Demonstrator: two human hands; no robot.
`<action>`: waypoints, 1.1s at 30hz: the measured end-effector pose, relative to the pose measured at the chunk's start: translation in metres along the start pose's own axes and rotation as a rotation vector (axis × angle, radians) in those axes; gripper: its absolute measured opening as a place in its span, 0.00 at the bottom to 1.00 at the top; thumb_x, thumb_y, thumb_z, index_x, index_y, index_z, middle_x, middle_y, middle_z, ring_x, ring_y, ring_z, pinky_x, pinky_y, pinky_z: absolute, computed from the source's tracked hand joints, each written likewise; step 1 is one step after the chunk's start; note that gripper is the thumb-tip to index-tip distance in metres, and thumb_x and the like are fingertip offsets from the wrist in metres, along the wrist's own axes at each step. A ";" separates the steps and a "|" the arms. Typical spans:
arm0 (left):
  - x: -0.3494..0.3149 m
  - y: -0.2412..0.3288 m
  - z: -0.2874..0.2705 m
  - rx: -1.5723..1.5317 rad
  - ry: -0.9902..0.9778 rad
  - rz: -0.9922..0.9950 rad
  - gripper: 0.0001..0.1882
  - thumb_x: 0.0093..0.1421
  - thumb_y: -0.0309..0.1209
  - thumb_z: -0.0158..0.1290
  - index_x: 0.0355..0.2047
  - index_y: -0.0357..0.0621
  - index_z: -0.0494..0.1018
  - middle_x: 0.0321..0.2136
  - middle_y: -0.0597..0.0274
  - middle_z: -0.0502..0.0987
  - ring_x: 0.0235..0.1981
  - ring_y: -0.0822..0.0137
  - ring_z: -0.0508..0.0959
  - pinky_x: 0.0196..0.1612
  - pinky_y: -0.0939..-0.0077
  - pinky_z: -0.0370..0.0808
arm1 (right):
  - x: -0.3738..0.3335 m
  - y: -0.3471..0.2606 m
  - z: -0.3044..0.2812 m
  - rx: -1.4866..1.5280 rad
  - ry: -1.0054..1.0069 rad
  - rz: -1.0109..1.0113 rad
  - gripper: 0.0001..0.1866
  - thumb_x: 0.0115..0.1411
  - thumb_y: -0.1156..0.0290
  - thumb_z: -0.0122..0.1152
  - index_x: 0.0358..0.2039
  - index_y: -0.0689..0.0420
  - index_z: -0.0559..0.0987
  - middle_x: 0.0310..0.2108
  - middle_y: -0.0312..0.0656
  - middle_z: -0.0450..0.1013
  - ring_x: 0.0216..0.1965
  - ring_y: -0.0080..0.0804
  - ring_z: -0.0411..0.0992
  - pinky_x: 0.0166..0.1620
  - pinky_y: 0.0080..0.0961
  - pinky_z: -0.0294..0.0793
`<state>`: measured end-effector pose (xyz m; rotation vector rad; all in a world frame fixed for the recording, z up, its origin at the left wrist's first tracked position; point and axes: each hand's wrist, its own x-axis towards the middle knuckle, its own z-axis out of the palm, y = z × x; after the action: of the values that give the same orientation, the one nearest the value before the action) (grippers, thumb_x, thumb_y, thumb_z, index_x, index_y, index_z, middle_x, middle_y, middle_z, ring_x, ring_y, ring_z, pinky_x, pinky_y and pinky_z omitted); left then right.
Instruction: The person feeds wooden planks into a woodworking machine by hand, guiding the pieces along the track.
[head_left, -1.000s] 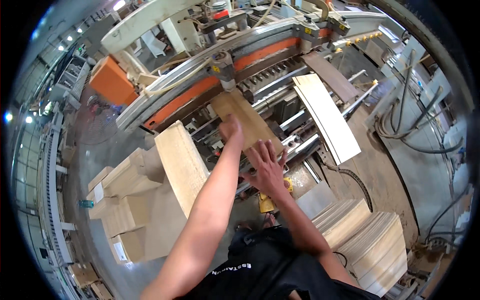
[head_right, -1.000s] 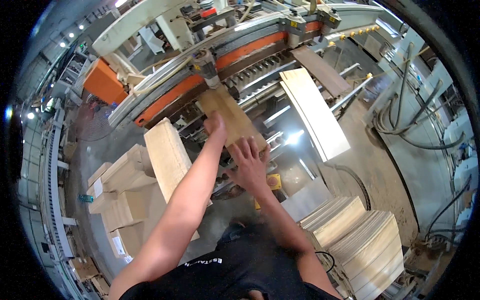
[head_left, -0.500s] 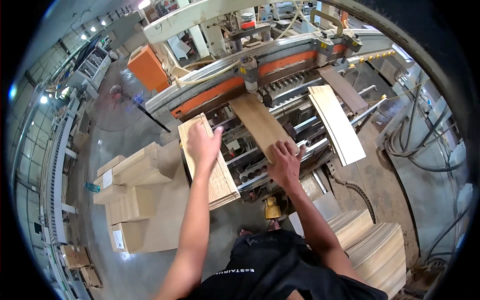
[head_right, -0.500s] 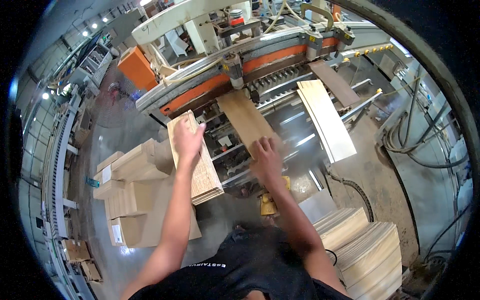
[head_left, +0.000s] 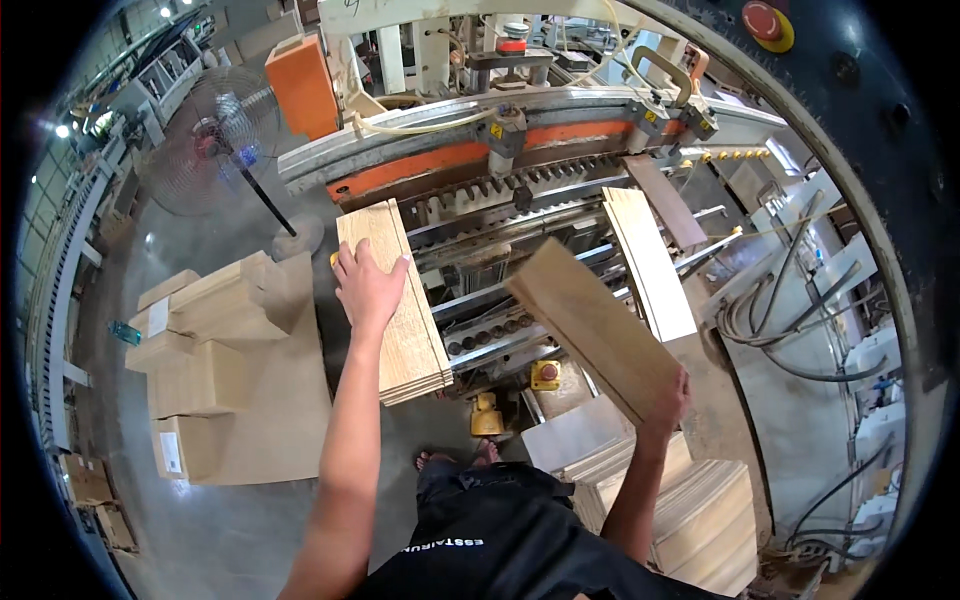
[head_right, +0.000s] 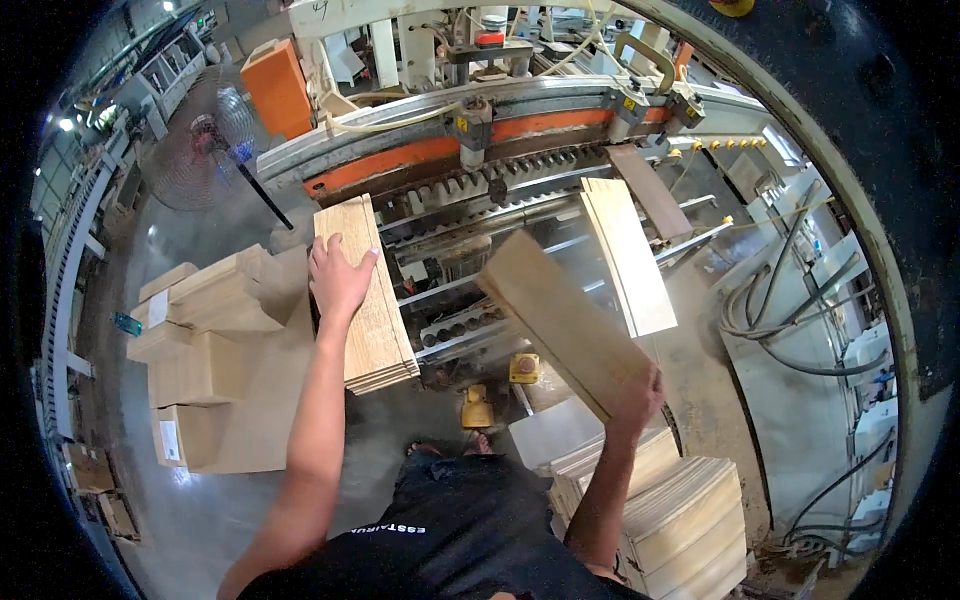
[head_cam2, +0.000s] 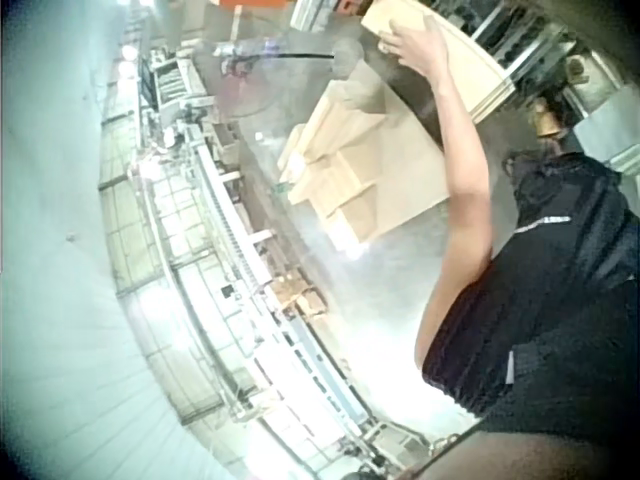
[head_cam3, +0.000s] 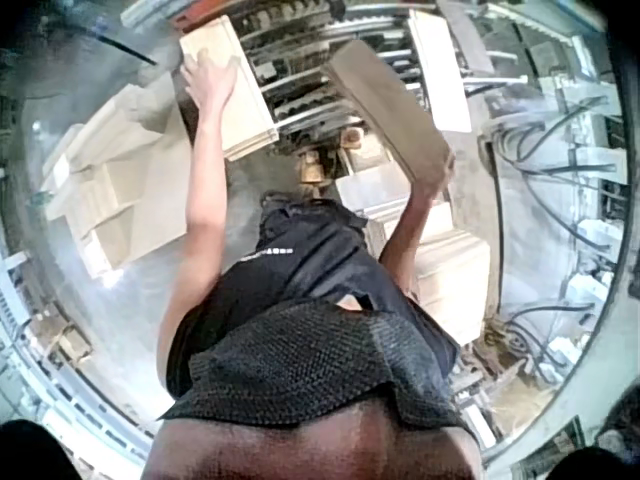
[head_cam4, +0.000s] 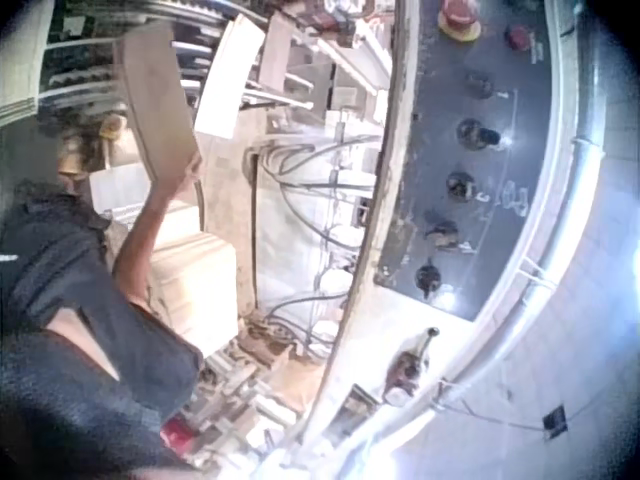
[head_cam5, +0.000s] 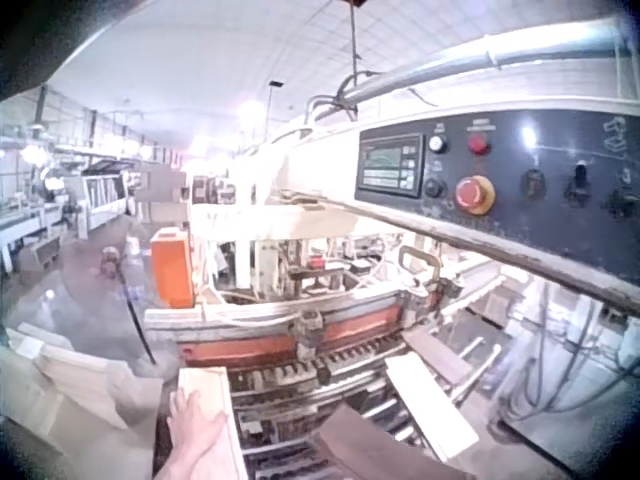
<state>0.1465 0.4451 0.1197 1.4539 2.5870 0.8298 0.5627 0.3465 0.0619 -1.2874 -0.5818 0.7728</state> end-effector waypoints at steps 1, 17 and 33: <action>0.001 0.001 0.001 -0.001 0.000 -0.001 0.37 0.53 0.49 0.56 0.58 0.42 0.62 0.62 0.45 0.54 0.64 0.47 0.53 0.58 0.43 0.61 | -0.004 -0.010 -0.010 0.042 0.043 -0.030 0.19 0.65 0.59 0.49 0.42 0.63 0.75 0.36 0.43 0.74 0.36 0.30 0.73 0.39 0.28 0.73; -0.002 0.001 -0.002 -0.034 -0.030 -0.020 0.38 0.54 0.51 0.56 0.59 0.44 0.61 0.64 0.48 0.53 0.65 0.48 0.52 0.59 0.42 0.58 | 0.105 0.032 -0.028 0.423 0.164 0.192 0.24 0.68 0.60 0.43 0.57 0.65 0.64 0.55 0.50 0.67 0.51 0.44 0.70 0.53 0.41 0.73; -0.002 -0.001 -0.005 -0.076 -0.026 -0.020 0.36 0.54 0.48 0.57 0.57 0.41 0.62 0.62 0.46 0.54 0.64 0.47 0.52 0.58 0.42 0.60 | 0.161 0.033 0.080 0.445 0.211 0.298 0.22 0.67 0.60 0.46 0.55 0.63 0.68 0.51 0.47 0.71 0.48 0.42 0.73 0.48 0.43 0.77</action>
<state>0.1457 0.4409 0.1227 1.4069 2.5179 0.8898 0.5964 0.5245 0.0392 -1.0308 -0.0373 0.9357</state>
